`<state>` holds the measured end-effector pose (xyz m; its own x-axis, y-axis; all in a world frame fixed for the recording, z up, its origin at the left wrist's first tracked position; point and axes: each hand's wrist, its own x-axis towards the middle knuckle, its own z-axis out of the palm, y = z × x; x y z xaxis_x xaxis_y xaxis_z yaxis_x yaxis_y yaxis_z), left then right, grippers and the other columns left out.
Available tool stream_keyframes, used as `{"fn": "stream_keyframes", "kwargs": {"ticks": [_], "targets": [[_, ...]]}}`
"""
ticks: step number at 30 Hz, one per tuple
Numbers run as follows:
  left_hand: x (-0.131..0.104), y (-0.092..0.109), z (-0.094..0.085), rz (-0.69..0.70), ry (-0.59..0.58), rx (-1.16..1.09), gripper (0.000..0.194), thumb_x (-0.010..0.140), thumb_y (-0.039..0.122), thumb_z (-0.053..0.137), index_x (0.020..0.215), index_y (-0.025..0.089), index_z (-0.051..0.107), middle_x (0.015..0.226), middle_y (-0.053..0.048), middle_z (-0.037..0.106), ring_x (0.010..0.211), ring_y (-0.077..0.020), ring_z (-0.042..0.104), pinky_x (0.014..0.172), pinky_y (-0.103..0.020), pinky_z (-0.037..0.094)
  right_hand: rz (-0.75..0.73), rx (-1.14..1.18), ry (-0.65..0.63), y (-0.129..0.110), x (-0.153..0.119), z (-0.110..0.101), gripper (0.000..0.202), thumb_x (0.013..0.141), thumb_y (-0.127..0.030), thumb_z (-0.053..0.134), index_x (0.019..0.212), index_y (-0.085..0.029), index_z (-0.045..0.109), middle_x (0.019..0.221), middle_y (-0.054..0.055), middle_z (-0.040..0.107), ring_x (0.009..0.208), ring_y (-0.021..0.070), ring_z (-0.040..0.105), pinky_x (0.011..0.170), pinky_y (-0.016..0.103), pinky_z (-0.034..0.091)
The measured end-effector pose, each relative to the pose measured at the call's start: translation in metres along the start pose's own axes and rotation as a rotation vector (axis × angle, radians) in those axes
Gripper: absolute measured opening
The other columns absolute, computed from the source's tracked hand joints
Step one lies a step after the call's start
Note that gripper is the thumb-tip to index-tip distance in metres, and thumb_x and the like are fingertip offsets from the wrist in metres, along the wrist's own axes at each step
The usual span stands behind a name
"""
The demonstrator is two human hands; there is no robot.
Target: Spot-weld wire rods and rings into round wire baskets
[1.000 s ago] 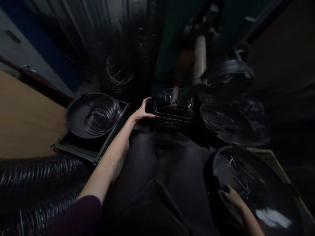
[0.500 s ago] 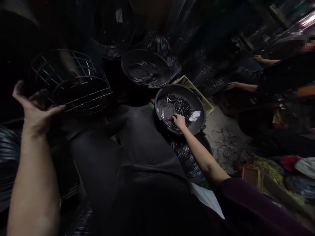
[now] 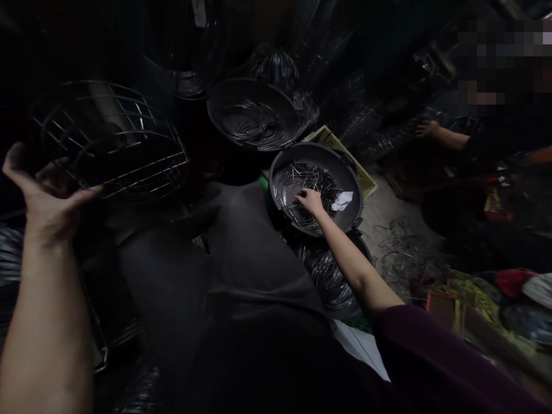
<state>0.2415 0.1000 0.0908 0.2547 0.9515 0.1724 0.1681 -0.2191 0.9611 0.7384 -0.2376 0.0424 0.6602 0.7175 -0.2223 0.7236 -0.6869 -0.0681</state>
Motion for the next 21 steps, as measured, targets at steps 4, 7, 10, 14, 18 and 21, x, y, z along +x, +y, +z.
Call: {"fn": "stream_keyframes", "kwargs": {"ticks": [4,7,10,14,18,21], "targets": [[0.002,-0.009,-0.004,0.044,-0.035,-0.073,0.150,-0.008,0.053,0.087,0.128,0.045,0.024,0.126,0.011,0.059,0.131,-0.0281,0.051,0.112,-0.060,0.038,-0.011,0.030,0.074,-0.010,0.013,-0.005,0.045,0.101,-0.022,0.023,0.127,-0.007,0.056,0.117,0.017,0.065,0.101,0.0200,0.062,0.087,0.029,0.048],[0.004,-0.016,-0.006,0.059,-0.036,-0.128,0.145,-0.004,0.051,0.091,0.126,0.046,0.026,0.123,0.012,0.058,0.130,-0.0243,0.050,0.113,-0.057,0.038,-0.081,-0.003,0.047,-0.013,0.006,-0.015,0.044,0.100,-0.017,0.025,0.133,-0.010,0.054,0.124,0.018,0.060,0.111,0.0209,0.058,0.095,0.030,0.045],[0.009,-0.023,-0.005,0.072,-0.013,-0.172,0.143,-0.003,0.048,0.093,0.124,0.047,0.027,0.120,0.011,0.057,0.126,-0.0233,0.052,0.111,-0.057,0.040,-0.158,-0.068,-0.073,-0.020,-0.010,-0.018,0.036,0.093,-0.017,0.047,0.126,-0.016,0.062,0.126,0.016,0.059,0.112,0.0228,0.058,0.095,0.029,0.045],[0.000,-0.016,-0.004,0.060,0.054,-0.139,0.133,0.004,0.049,0.095,0.119,0.043,0.029,0.115,0.007,0.056,0.114,-0.0252,0.058,0.098,-0.061,0.047,-0.183,-0.157,-0.187,-0.034,-0.033,-0.018,0.025,0.086,-0.008,0.052,0.099,-0.013,0.072,0.107,0.016,0.066,0.098,0.0222,0.066,0.085,0.028,0.048],[-0.042,0.017,-0.007,0.133,0.050,0.006,0.114,0.034,0.060,0.094,0.124,0.035,0.027,0.126,-0.006,0.053,0.118,-0.0286,0.057,0.093,-0.052,0.052,-0.229,-0.196,-0.145,-0.044,-0.047,-0.041,0.023,0.087,-0.015,0.051,0.078,-0.019,0.072,0.081,0.017,0.069,0.081,0.0286,0.069,0.069,0.037,0.050],[-0.069,0.034,-0.007,0.291,0.047,0.168,0.103,0.050,0.071,0.083,0.127,0.030,0.029,0.128,-0.011,0.051,0.121,-0.0283,0.055,0.097,-0.047,0.050,-0.266,-0.082,-0.030,-0.067,-0.043,-0.070,0.027,0.090,-0.042,0.047,0.081,-0.034,0.071,0.075,0.015,0.068,0.071,0.0332,0.067,0.058,0.044,0.047]]}}
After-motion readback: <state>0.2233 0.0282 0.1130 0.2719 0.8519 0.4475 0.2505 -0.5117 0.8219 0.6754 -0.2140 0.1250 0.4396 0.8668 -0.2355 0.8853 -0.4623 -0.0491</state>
